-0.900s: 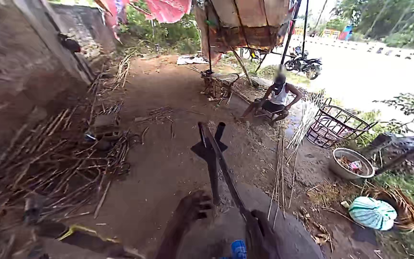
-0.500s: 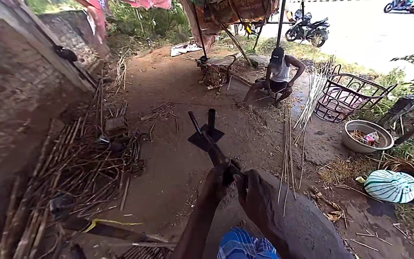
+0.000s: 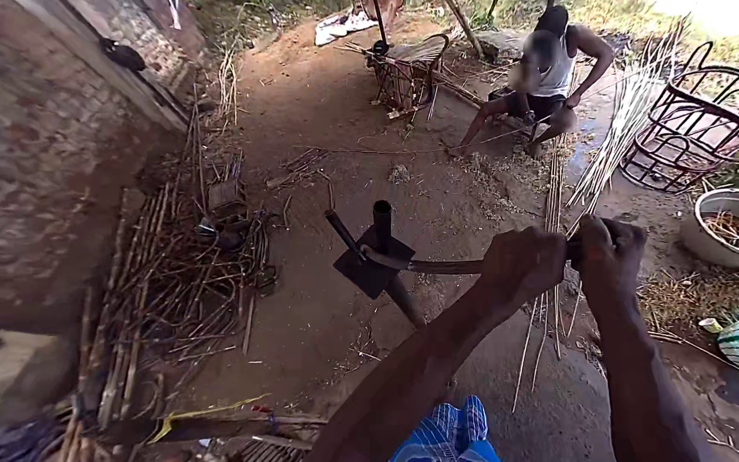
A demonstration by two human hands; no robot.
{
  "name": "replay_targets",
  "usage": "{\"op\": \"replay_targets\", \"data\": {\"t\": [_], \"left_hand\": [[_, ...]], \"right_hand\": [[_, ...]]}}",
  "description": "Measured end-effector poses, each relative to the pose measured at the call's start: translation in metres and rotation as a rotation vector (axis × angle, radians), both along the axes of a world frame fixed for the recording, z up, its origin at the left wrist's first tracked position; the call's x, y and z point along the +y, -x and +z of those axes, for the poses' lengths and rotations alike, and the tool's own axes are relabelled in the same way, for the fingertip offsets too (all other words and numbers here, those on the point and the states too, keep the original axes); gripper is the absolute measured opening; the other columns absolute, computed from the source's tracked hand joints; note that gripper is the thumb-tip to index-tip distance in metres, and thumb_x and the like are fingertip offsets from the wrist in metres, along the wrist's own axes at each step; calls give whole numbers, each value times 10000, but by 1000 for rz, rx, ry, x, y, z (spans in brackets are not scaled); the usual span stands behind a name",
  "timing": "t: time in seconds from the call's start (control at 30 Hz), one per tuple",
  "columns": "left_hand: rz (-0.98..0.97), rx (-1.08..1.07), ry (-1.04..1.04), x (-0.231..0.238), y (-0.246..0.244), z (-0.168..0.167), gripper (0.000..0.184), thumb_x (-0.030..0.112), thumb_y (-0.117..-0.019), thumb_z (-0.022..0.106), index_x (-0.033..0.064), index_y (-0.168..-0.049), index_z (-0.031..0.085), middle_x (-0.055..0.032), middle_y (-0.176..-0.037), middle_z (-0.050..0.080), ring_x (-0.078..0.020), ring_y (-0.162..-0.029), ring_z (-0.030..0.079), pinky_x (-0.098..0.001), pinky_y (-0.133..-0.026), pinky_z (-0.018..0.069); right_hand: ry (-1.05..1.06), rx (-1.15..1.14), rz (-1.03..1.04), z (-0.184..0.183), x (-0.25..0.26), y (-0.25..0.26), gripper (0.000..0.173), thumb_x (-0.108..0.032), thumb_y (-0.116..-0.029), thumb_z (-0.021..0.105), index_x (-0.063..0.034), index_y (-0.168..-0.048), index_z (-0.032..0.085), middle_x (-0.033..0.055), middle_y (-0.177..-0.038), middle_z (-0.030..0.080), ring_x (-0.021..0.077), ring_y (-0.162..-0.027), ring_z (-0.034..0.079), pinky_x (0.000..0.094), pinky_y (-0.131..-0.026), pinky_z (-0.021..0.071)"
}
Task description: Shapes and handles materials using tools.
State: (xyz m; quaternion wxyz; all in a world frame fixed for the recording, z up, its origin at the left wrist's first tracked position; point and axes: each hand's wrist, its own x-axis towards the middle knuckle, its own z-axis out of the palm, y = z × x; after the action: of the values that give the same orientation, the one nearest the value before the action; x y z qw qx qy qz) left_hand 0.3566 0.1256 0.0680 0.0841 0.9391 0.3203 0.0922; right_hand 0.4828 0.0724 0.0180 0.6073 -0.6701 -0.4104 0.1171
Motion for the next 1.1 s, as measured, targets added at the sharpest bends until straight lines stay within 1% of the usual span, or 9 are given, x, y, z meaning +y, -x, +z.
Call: {"op": "replay_targets", "data": {"t": [0.13, 0.23, 0.27, 0.4, 0.6, 0.73, 0.87, 0.97, 1.1], "left_hand": [[206, 60, 64, 35, -51, -23, 275, 259, -1021, 521, 79, -1074, 724, -139, -1033, 735, -325, -939, 727, -518, -724, 587], [55, -9, 23, -1, -6, -5, 254, 314, -974, 592, 107, -878, 703, -99, -817, 702, -301, -760, 709, -515, -592, 556], [-72, -84, -14, -21, 30, -3, 214, 323, -929, 654, 140, -827, 697, -44, -766, 679, -247, -692, 689, -478, -545, 546], [-371, -373, -147, -49, 132, -26, 148, 259, -790, 742, 134, -749, 675, 11, -726, 636, -145, -614, 632, -356, -478, 508], [-87, -52, -120, 6, 52, -26, 293, 345, -964, 613, 122, -786, 683, -68, -709, 670, -274, -640, 689, -488, -508, 520], [311, 95, 8, 71, -34, -29, 342, 305, -1044, 468, 70, -986, 709, -148, -960, 729, -339, -896, 726, -533, -688, 574], [139, 49, -42, 32, 6, -19, 308, 345, -976, 557, 95, -849, 686, -117, -811, 697, -312, -753, 711, -520, -583, 551], [-210, -235, -198, -4, 90, -30, 185, 307, -847, 723, 143, -770, 689, -1, -718, 654, -191, -643, 669, -427, -506, 538], [-166, -234, -245, -7, 103, -35, 203, 299, -801, 743, 118, -732, 683, -22, -672, 637, -213, -616, 665, -421, -485, 515]], "right_hand": [[114, 259, 45, -33, 71, -50, 327, -356, -1003, 492, -151, -759, 560, -69, -577, 520, 63, -468, 478, 302, -465, 443], [178, -2, -67, 7, -6, 6, 484, -453, -1077, 418, -68, -892, 646, 56, -734, 568, 198, -650, 567, 470, -634, 507], [160, -171, -135, 17, -47, 47, 512, -465, -1094, 377, -81, -851, 614, 62, -680, 554, 212, -591, 562, 476, -550, 481], [53, -296, -269, 19, -109, 164, 388, -305, -1021, 479, -164, -661, 508, -58, -502, 430, 65, -392, 420, 274, -359, 330], [270, -13, -147, 2, -20, 67, 455, -398, -1044, 463, -74, -765, 618, 66, -628, 544, 212, -543, 523, 476, -522, 422], [284, 315, 1, -32, 118, -27, 300, -381, -942, 569, -101, -853, 634, -1, -647, 541, 122, -509, 477, 366, -491, 433], [339, 135, -63, -2, 37, 20, 482, -476, -1025, 489, -39, -1019, 691, 144, -863, 627, 285, -736, 610, 550, -671, 512], [243, -123, -238, 15, -50, 120, 471, -424, -1054, 417, -134, -702, 533, 27, -568, 497, 183, -475, 506, 424, -431, 411], [286, -67, -243, 10, -38, 138, 415, -334, -1014, 470, -152, -643, 504, 6, -532, 454, 164, -454, 464, 395, -427, 358]]}}
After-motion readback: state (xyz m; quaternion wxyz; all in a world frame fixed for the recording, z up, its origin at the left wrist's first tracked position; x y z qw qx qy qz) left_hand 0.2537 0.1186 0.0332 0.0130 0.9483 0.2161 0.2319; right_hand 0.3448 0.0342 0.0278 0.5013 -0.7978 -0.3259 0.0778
